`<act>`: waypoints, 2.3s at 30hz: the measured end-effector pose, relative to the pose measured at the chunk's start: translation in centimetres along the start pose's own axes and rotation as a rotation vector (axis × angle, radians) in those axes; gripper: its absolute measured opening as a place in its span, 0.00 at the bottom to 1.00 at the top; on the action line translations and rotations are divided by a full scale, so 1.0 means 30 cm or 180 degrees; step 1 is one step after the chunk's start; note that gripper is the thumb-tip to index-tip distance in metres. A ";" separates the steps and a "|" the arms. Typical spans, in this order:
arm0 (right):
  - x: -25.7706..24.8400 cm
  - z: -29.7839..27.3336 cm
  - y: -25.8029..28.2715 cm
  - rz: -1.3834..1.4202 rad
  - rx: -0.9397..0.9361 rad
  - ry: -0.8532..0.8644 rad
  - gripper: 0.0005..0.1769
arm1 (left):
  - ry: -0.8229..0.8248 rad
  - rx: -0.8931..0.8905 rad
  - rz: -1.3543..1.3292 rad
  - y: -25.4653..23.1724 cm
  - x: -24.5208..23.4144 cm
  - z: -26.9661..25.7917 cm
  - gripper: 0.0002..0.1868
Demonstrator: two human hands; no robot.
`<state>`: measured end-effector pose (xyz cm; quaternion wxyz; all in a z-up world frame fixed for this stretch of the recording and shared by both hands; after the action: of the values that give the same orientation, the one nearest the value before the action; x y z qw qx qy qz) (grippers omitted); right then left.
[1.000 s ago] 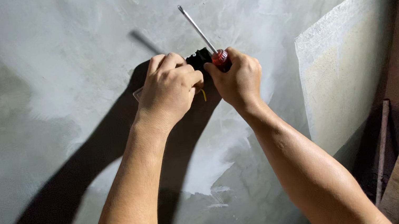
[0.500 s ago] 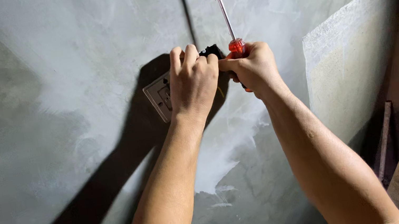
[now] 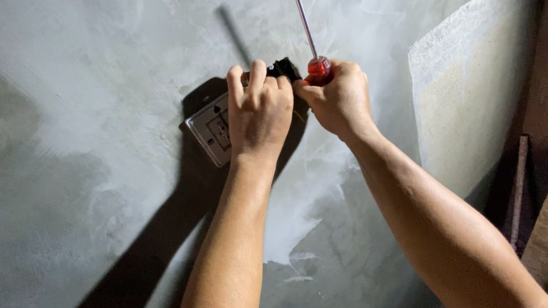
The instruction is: The person installs a new electrical outlet by first securing the backplate to the wall with a screwdriver. They then retrieve a new outlet from a bag, connect the wires to the terminals, and use a wire stripper to prepare the wires for connection.
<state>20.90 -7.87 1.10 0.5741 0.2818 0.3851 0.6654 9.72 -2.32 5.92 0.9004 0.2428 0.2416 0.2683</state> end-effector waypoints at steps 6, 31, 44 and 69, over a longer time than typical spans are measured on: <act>0.028 -0.022 -0.031 0.0716 0.0391 0.0418 0.08 | 0.0372 0.0142 -0.1096 0.029 -0.081 -0.022 0.09; -0.016 -0.078 0.083 0.0244 -0.1596 0.0332 0.08 | 0.0091 0.0126 -0.1520 0.082 -0.112 -0.044 0.05; -0.061 -0.067 -0.100 0.0412 -0.0697 0.0410 0.06 | 0.0146 0.0169 -0.1870 0.109 -0.135 -0.053 0.07; -0.433 -1.114 -1.323 0.0462 0.2564 0.0014 0.16 | 0.2610 -0.1999 -0.4623 -0.857 0.318 -1.012 0.11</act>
<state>17.67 -25.17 -49.42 0.3686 0.5091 0.5952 0.5008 9.02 -6.25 -34.79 0.7161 -0.3432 0.5544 -0.2489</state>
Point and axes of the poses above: each hand's wrist, its own z-axis towards the middle knuckle, its own x-axis out of the palm, y = z × x, the point moved 10 cm from there along z, towards the middle knuckle, and after that the axes turned 5 degrees about -z, right-handed, at the moved point
